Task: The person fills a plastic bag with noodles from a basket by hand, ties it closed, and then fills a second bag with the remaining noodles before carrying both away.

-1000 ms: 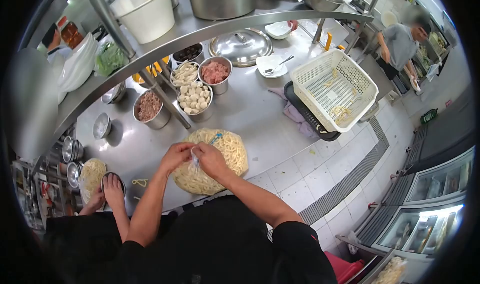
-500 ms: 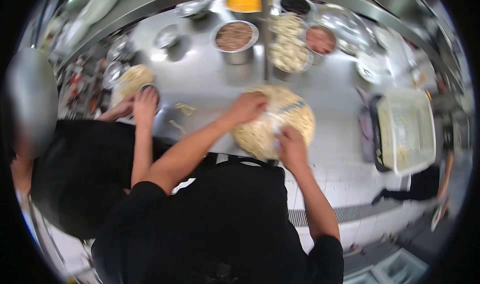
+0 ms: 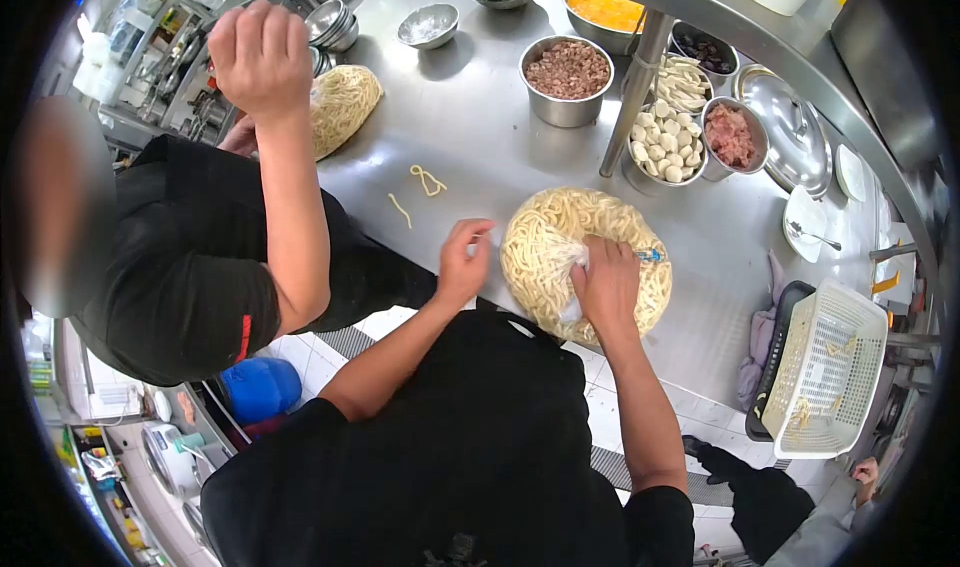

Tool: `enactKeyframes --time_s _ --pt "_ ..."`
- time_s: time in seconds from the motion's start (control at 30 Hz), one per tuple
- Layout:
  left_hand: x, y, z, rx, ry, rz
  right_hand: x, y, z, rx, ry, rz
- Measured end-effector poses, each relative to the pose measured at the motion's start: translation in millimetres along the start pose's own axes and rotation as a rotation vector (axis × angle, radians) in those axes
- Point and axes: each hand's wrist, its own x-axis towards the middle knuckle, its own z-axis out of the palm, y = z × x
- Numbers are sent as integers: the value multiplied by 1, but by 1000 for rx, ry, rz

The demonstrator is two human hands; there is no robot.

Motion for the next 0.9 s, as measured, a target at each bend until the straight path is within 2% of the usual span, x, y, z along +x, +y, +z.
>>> enactKeyframes --time_s 0.03,0.1,0.13,0.2,0.23,0.27,0.3,0.43,0.5,0.57,0.63,0.67,0.7,0.73,0.77,0.8,0.83,0.9 --pt "1 -7 -9 3 3 -1 3 -2 -6 3 -2 -3" --pt "11 -22 -21 93 122 -294 11 -6 -17 9 -21 -55" --pt "25 -33 -19 98 131 -288 16 -7 -16 14 -15 -64" --pt "63 -55 -10 125 362 -232 14 -8 -11 118 -96 65" --pt "83 -61 -2 96 426 -250 12 -8 -7 121 -101 60" --pt "105 -65 8 63 490 -267 10 -7 -2 109 -28 68" --pt "125 -65 15 56 526 -261 12 -7 1 95 49 73" --pt "192 -62 19 142 656 -209 15 -14 -3 101 -3 157" --pt "238 -94 -7 371 788 -70 14 -9 1 84 21 133" --pt "287 -131 -64 720 944 -60 6 1 8 83 12 146" --pt "333 -178 -147 1032 1006 -186 6 3 13 83 4 170" --pt "335 -164 -186 1109 882 -290 7 1 13 80 -6 176" --pt "347 -199 -225 1394 739 -532 8 -1 13 72 -9 194" --pt "349 -241 -272 1440 710 -448 7 1 15 104 -8 192" --pt "356 -271 -322 1271 492 -580 4 3 24 142 -2 212" --pt "369 -339 -389 1486 -288 -303 -2 6 28 153 33 253" --pt "371 -372 -419 1440 -507 107 1 2 18 138 -45 240" --pt "377 -345 -403 1183 -214 -289 7 -7 10 114 -34 259"
